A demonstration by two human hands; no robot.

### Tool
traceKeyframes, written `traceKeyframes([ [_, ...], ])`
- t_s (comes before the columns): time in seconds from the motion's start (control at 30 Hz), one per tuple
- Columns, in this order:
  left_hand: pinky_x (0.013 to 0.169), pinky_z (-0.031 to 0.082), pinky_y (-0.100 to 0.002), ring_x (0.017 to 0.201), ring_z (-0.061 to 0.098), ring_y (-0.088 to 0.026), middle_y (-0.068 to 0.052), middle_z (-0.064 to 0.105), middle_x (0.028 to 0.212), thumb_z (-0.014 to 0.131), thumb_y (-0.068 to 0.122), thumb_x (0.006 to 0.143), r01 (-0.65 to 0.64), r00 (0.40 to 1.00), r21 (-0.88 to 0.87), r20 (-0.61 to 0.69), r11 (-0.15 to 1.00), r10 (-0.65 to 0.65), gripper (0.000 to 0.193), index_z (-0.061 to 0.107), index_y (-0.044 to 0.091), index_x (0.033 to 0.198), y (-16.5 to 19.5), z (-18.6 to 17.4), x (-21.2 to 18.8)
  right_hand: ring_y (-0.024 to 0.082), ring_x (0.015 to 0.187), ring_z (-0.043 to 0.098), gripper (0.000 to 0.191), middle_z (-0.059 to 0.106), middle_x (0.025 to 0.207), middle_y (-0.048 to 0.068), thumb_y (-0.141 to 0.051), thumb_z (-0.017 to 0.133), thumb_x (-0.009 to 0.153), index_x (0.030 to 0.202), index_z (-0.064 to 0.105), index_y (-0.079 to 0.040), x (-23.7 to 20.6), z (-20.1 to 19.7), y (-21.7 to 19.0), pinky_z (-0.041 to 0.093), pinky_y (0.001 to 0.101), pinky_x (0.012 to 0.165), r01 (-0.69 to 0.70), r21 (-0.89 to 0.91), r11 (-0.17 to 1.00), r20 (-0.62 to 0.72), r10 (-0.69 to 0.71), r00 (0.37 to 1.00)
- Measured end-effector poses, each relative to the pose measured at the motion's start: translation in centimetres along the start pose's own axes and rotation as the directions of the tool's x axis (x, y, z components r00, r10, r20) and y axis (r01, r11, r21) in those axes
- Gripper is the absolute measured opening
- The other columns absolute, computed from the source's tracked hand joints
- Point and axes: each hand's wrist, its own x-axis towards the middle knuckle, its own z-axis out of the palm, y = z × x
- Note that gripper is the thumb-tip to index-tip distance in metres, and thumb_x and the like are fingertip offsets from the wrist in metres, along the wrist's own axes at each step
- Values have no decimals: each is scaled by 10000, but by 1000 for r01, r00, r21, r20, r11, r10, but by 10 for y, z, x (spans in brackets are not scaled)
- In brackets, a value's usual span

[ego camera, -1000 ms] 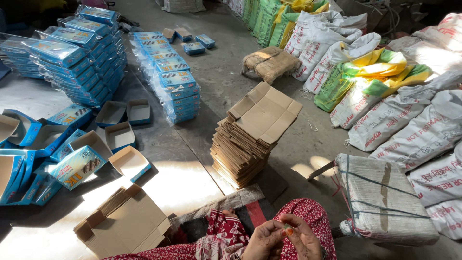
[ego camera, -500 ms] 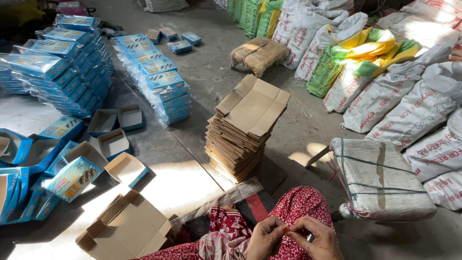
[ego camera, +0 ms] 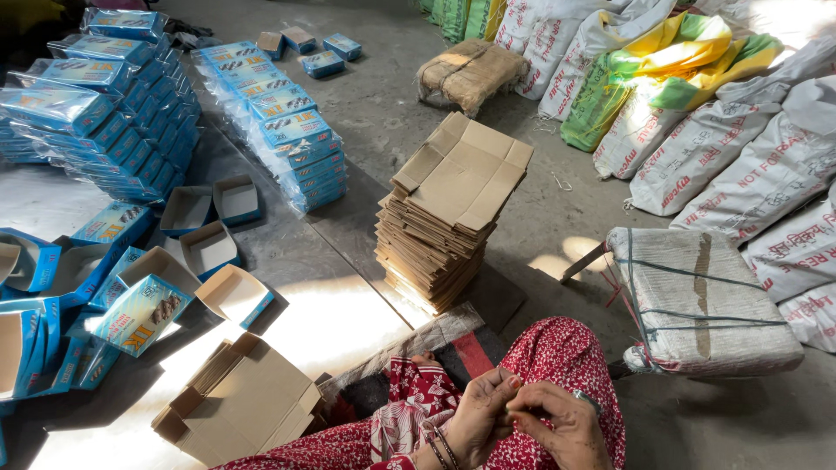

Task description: The person sits on the floor and assembles small cardboard boxes by folding flaps and inserting a small rectangular item into each. The person handles multiple boxes and items one at a time, placing the finished units aside.

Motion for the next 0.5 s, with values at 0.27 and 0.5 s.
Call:
traceKeyframes([
  [0.27, 404, 287, -193, 463, 390, -30, 51, 503, 623, 639, 211, 1049, -67, 998, 114, 21, 991, 65, 161, 623, 52, 1034, 2, 11, -9, 110, 878, 725, 150, 636, 1031, 48, 54, 771, 780, 923, 801, 16, 5, 1, -7, 624, 272, 745, -160, -68, 985, -204, 143, 968],
  [0.5, 404, 282, -194, 454, 365, -28, 54, 479, 599, 661, 259, 1044, 74, 991, 164, 100, 984, -92, 212, 645, 47, 1042, 15, 4, -6, 138, 749, 694, 304, 664, 914, 94, 111, 706, 831, 1132, 717, 69, 5, -12, 10, 628, 283, 640, -305, 325, 895, -67, 343, 937],
])
